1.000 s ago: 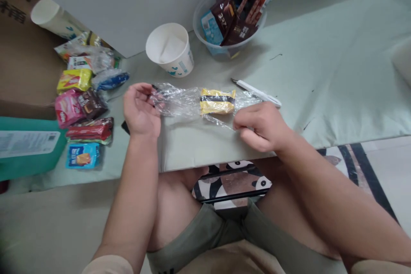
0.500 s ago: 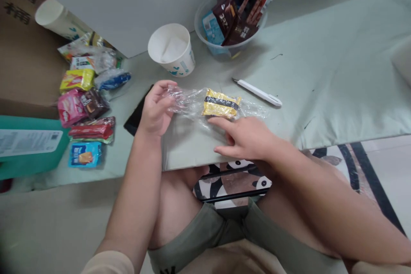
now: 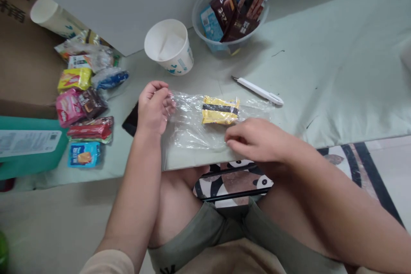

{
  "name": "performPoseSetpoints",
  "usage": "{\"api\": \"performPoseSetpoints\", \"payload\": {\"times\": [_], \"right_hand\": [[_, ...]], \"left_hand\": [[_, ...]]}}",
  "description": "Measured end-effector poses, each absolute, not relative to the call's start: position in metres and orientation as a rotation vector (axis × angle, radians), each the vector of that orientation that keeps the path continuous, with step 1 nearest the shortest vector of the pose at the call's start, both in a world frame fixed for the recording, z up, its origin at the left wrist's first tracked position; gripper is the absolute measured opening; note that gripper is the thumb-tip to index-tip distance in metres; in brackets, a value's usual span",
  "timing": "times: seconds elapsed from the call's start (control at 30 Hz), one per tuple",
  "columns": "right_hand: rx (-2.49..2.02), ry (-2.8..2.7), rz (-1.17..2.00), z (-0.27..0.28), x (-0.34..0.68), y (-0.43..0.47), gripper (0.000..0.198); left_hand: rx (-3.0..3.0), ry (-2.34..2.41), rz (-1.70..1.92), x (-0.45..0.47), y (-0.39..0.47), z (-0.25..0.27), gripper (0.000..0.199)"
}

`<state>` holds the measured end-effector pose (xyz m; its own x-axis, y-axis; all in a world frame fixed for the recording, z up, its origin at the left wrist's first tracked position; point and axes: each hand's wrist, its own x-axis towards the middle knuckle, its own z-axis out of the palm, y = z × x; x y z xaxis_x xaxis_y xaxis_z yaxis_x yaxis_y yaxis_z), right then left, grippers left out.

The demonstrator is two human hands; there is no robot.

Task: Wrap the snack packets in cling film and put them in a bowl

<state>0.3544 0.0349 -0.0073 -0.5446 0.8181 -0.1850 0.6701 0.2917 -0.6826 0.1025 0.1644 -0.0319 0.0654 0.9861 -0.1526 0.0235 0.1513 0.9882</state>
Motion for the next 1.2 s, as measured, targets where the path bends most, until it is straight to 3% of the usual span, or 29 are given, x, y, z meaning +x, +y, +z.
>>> {"api": "performPoseSetpoints", "payload": {"times": [0.17, 0.33, 0.43, 0.7, 0.8, 0.93, 1.0, 1.2], "right_hand": [[-1.856, -2.189, 0.836, -0.002, 0.366, 0.036, 0.035], [-2.126, -1.835, 0.787, 0.003, 0.363, 0.035, 0.054], [-2.047, -1.763, 0.817, 0.001, 0.361, 0.038, 0.067], [-1.535, -1.629, 0.693, -0.021, 0.356, 0.052, 0.075], [-1.409, -1.774, 0.668, -0.03, 0.352, 0.058, 0.07], [-1.302, -1.92, 0.642, -0.036, 0.346, 0.063, 0.06], [-1.293, -1.966, 0.636, -0.038, 0.344, 0.063, 0.062], [-1.438, -2.054, 0.579, -0.042, 0.339, 0.061, 0.063]], "left_hand": [[1.588, 1.047, 1.106, 0.094, 0.167, -0.054, 0.055], [1.735, 1.035, 1.114, 0.085, 0.177, -0.066, 0.05], [1.86, 0.963, 1.097, 0.084, 0.175, -0.06, 0.052], [2.235, 0.969, 0.658, 0.083, 0.143, -0.032, 0.078], [2.182, 1.068, 0.663, 0.084, 0.142, -0.031, 0.069], [2.046, 1.283, 0.872, 0.091, 0.148, -0.031, 0.018], [1.96, 1.341, 1.014, 0.095, 0.151, -0.03, 0.003], [1.382, 1.335, 1.208, 0.104, 0.161, -0.028, 0.026]]}}
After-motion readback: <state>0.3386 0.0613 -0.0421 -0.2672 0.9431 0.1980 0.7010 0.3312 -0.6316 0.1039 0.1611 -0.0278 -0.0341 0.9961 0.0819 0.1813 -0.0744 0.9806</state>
